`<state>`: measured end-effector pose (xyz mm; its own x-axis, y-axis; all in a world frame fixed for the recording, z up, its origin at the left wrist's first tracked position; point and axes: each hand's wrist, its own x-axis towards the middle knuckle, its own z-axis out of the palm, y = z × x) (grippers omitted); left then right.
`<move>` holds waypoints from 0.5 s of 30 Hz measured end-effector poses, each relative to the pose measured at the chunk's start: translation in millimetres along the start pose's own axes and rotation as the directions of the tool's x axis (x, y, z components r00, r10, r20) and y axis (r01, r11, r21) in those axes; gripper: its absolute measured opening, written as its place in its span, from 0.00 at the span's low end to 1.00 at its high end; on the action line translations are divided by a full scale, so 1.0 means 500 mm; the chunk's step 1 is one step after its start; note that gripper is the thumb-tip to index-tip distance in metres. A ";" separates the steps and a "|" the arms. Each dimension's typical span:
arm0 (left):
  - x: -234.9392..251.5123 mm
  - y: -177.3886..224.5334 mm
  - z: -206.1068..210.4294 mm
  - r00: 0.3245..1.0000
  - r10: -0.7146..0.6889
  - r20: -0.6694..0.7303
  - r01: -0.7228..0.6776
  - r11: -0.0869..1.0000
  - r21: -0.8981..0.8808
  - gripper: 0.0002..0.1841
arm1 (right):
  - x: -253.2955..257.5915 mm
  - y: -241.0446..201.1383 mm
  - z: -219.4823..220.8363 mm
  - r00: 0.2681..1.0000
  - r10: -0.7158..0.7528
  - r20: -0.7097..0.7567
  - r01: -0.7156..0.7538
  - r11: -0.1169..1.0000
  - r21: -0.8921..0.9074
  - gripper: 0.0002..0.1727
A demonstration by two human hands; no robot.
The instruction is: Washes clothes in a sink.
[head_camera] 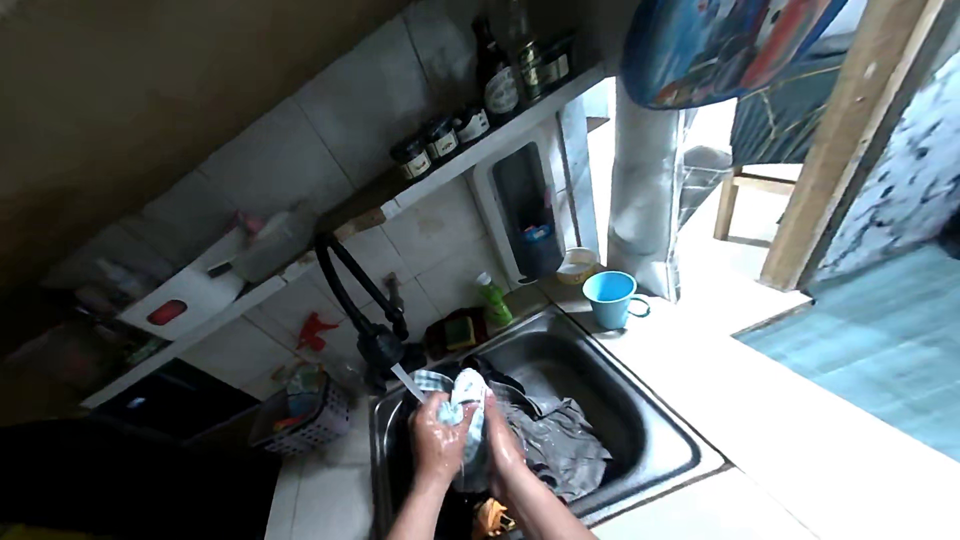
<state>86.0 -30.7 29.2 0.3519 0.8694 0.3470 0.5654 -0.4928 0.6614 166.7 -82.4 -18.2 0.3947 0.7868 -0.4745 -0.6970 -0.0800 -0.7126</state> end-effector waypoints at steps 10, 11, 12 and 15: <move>-0.037 -0.028 0.022 0.748 -0.624 0.227 0.584 0.455 -0.672 0.21 | 0.006 0.001 0.048 0.955 -0.252 -0.158 0.255 0.967 0.000 0.10; -0.039 -0.029 0.015 0.741 -0.585 0.329 0.619 0.406 -0.673 0.23 | 0.008 0.000 0.046 0.962 -0.246 -0.116 0.250 0.968 0.024 0.10; -0.040 -0.034 0.007 0.734 -0.538 0.415 0.647 0.367 -0.668 0.25 | 0.013 -0.003 0.041 0.975 -0.214 -0.057 0.218 0.974 0.065 0.10; -0.021 -0.062 -0.006 0.730 -0.497 0.469 0.676 0.420 -0.606 0.24 | 0.035 -0.012 0.021 0.997 -0.054 0.060 0.049 0.996 0.077 0.12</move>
<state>62.6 -24.4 6.9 0.3256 0.8624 -0.3875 0.0231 0.4025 0.9151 171.6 -62.0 -16.8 0.3954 0.8251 -0.4035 -0.7206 0.0063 -0.6933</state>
